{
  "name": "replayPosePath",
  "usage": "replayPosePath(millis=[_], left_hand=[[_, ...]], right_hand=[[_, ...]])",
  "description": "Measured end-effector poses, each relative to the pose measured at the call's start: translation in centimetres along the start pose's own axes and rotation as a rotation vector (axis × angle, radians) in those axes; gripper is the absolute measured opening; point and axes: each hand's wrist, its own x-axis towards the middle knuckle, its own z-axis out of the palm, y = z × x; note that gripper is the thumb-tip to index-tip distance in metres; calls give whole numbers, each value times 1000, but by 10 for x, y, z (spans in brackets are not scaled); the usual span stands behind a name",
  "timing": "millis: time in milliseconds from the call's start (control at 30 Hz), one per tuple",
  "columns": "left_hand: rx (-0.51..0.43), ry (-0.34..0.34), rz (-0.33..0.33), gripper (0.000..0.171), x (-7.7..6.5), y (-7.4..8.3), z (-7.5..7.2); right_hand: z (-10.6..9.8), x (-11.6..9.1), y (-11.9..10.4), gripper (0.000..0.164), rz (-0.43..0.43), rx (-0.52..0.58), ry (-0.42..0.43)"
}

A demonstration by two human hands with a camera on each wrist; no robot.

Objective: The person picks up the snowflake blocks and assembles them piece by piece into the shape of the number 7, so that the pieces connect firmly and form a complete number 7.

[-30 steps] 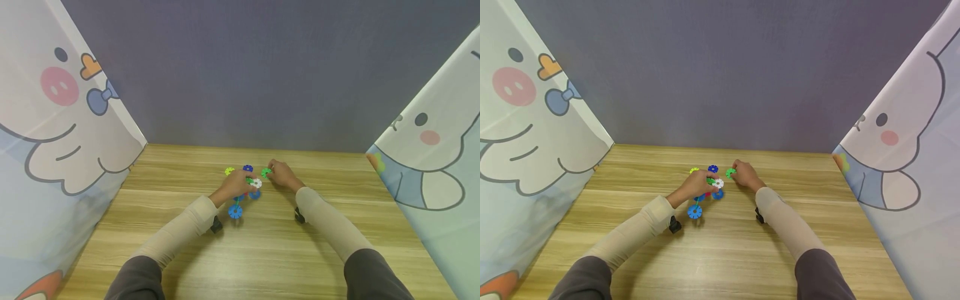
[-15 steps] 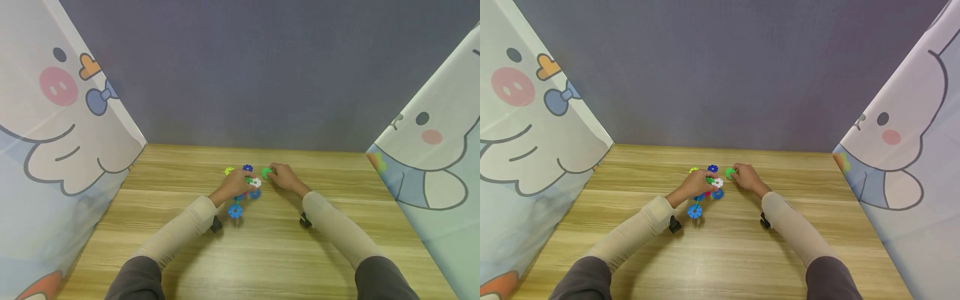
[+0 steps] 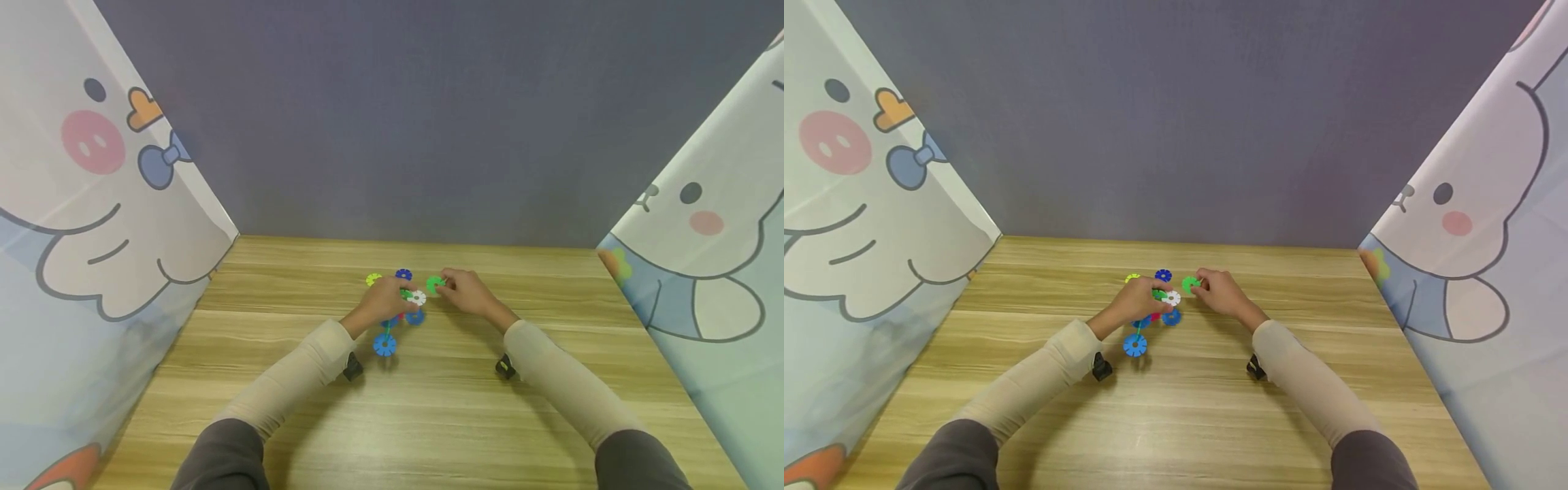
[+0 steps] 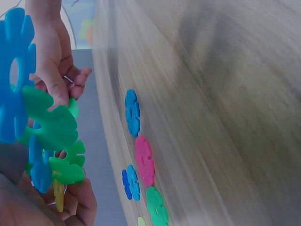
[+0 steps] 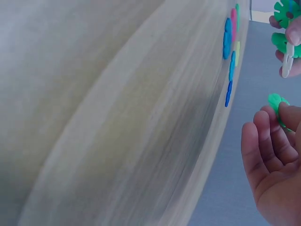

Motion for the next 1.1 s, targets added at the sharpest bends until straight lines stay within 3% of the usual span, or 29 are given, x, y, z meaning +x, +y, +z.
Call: replayPosePath(millis=[367, 733, 1100], left_hand=[[10, 18, 0, 49, 0, 0, -2], [-1, 20, 20, 50, -1, 1, -2], [15, 14, 25, 40, -4, 6, -4]], right_hand=[[5, -10, -6, 4, -83, -19, 17], [8, -15, -9, 6, -90, -6, 9], [16, -18, -11, 7, -153, -21, 57]])
